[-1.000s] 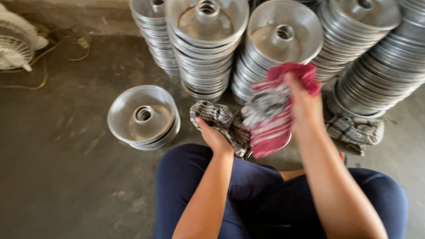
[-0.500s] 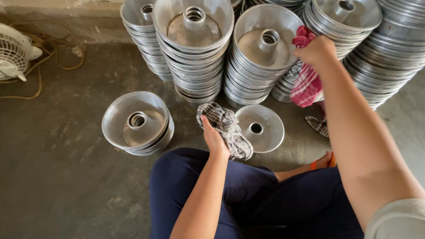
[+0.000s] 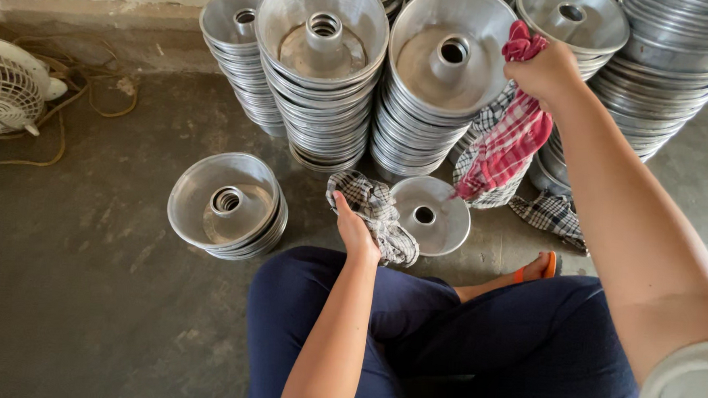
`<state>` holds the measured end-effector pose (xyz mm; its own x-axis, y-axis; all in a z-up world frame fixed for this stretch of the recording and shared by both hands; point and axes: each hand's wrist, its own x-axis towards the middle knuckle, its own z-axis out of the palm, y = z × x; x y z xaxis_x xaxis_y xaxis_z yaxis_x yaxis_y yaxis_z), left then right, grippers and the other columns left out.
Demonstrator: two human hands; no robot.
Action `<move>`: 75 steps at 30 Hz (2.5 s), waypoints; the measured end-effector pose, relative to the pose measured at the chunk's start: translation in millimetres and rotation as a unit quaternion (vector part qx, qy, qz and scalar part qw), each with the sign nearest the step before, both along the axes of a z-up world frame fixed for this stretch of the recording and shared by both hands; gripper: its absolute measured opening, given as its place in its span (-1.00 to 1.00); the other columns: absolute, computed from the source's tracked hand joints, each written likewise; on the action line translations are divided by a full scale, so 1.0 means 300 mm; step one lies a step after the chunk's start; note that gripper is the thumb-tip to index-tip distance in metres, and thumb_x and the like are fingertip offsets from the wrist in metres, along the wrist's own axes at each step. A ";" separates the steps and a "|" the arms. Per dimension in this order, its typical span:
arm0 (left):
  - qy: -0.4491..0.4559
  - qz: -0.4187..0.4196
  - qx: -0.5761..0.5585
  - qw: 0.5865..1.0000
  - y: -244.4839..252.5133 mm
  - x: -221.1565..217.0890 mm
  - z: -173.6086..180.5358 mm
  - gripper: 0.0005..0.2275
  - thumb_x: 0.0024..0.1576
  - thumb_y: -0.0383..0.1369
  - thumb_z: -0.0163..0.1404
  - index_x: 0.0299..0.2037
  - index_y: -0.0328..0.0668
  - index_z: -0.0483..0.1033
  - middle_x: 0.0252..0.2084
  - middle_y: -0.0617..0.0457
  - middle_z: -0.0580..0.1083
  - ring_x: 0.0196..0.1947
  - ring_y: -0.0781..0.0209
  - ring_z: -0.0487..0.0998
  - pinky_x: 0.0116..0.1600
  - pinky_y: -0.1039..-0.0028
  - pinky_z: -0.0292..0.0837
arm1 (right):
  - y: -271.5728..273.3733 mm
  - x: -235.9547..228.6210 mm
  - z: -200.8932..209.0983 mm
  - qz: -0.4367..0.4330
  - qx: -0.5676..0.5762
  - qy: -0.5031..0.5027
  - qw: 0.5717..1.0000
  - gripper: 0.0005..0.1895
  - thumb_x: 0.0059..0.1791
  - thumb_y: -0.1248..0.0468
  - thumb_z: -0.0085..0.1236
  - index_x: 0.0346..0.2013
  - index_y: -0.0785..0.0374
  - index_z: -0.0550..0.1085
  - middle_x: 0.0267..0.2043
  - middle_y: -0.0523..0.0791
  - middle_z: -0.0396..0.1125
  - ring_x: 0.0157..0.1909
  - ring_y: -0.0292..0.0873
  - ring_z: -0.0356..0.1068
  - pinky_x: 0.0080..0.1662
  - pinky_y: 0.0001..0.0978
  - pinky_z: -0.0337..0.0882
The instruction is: The person sits on the floor and wipes the inside and outside of metal funnel-shaped parts using a cloth. They handle the parts one by one, rotating them to clean all surfaces, and place them back into a stack.
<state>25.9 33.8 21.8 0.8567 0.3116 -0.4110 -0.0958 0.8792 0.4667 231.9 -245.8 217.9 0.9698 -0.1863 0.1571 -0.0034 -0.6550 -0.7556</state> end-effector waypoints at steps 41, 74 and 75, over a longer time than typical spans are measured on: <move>0.063 -0.040 0.759 0.647 -0.072 0.571 0.595 -0.56 -0.04 -0.27 0.15 0.05 -0.24 0.46 -0.08 -0.24 0.57 -0.05 -0.22 0.60 0.03 0.10 0.51 | 0.026 -0.087 -0.111 0.099 0.211 0.007 0.972 -0.50 -0.20 0.49 0.30 0.03 0.32 0.44 -0.14 -0.12 0.41 -0.12 -0.21 0.43 -0.09 -0.28 0.45; 0.093 -0.199 0.182 0.958 0.034 -0.026 0.062 -0.43 0.09 -0.06 0.14 0.19 -0.33 0.42 0.10 -0.09 0.53 0.04 0.03 0.57 0.07 0.16 0.52 | 0.132 -0.820 -0.256 0.158 0.035 -0.312 0.936 -0.16 -0.21 0.64 0.15 0.38 0.26 0.31 0.44 0.02 0.25 0.45 0.03 0.28 0.34 -0.27 0.32; 0.102 -0.195 0.178 0.959 0.038 -0.023 0.051 -0.43 0.08 -0.06 0.13 0.19 -0.31 0.42 0.09 -0.09 0.53 0.03 0.02 0.57 0.05 0.15 0.53 | 0.132 -0.828 -0.265 0.154 0.014 -0.314 0.937 -0.18 -0.20 0.63 0.18 0.37 0.24 0.32 0.44 0.00 0.25 0.43 0.06 0.30 0.32 -0.26 0.34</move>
<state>19.1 45.1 37.2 0.8500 0.1355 -0.5091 0.3329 0.6109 0.7183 -16.7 -206.1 138.5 0.6966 0.0746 0.7136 0.6330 -0.5322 -0.5623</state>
